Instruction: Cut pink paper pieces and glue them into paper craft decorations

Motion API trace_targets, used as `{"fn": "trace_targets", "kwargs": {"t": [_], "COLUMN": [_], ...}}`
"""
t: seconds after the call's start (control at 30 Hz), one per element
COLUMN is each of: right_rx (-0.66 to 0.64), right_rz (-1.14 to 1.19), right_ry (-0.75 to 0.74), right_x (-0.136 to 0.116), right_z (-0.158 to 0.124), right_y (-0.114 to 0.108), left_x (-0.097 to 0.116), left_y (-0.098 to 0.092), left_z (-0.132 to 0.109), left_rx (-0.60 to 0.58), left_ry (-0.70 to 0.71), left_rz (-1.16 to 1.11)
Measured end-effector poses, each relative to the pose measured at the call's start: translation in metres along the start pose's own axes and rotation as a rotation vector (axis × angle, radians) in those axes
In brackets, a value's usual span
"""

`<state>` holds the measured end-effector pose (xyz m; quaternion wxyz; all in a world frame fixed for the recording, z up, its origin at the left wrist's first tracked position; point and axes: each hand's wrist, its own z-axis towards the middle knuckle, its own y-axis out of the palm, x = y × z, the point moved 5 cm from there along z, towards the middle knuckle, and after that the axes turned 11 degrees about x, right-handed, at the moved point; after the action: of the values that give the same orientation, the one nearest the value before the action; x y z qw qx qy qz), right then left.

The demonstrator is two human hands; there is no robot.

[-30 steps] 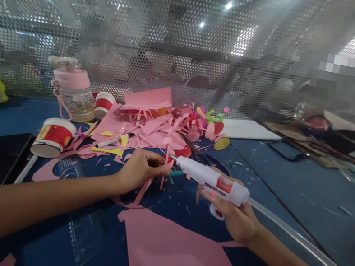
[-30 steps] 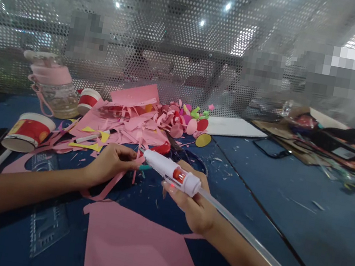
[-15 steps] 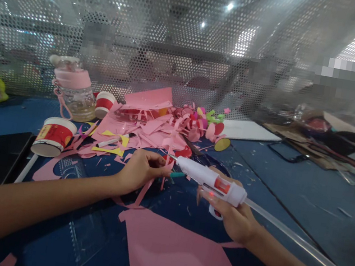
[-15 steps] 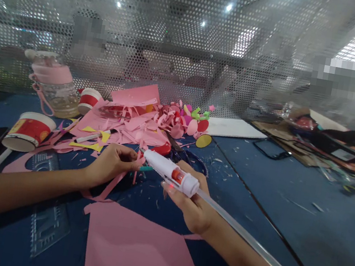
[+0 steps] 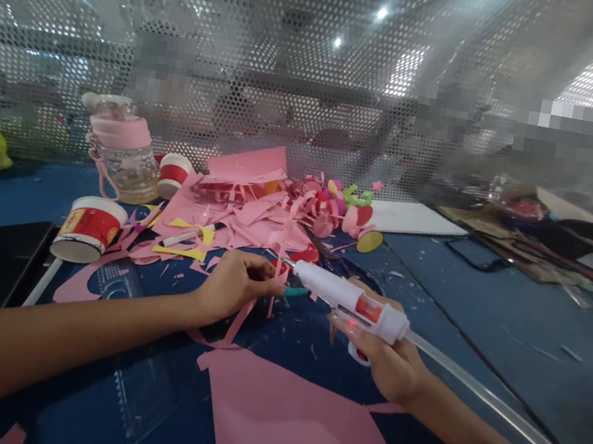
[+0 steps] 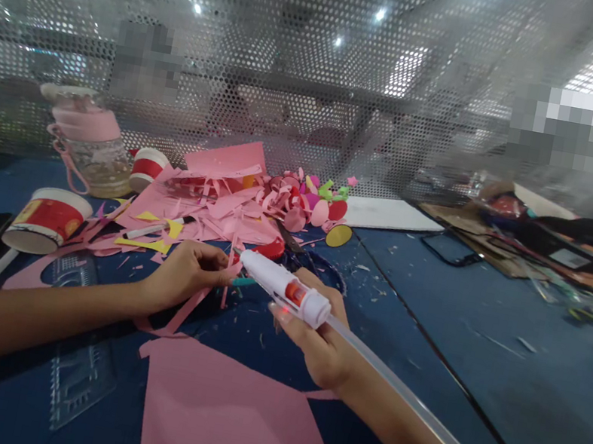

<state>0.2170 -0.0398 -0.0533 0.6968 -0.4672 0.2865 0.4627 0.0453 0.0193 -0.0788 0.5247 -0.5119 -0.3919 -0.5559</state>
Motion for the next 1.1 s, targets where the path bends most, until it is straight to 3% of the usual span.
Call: {"fn": "trace_targets", "kwargs": {"t": [0.2, 0.4, 1.1], "right_rx": [0.009, 0.101, -0.048], "right_rz": [-0.002, 0.023, -0.067], "right_ry": [-0.001, 0.026, -0.019], "right_x": [0.0003, -0.0009, -0.0012], "right_z": [0.0005, -0.0017, -0.0013], "right_y": [0.0008, -0.0002, -0.0007], "left_x": [-0.0013, -0.0006, -0.0013], "left_y": [0.0001, 0.0006, -0.0014], "left_z": [0.0003, 0.0003, 0.0011], "left_rx": [-0.004, 0.002, -0.005], "left_ry": [0.002, 0.002, 0.044], "left_rz": [-0.001, -0.014, 0.032]}}
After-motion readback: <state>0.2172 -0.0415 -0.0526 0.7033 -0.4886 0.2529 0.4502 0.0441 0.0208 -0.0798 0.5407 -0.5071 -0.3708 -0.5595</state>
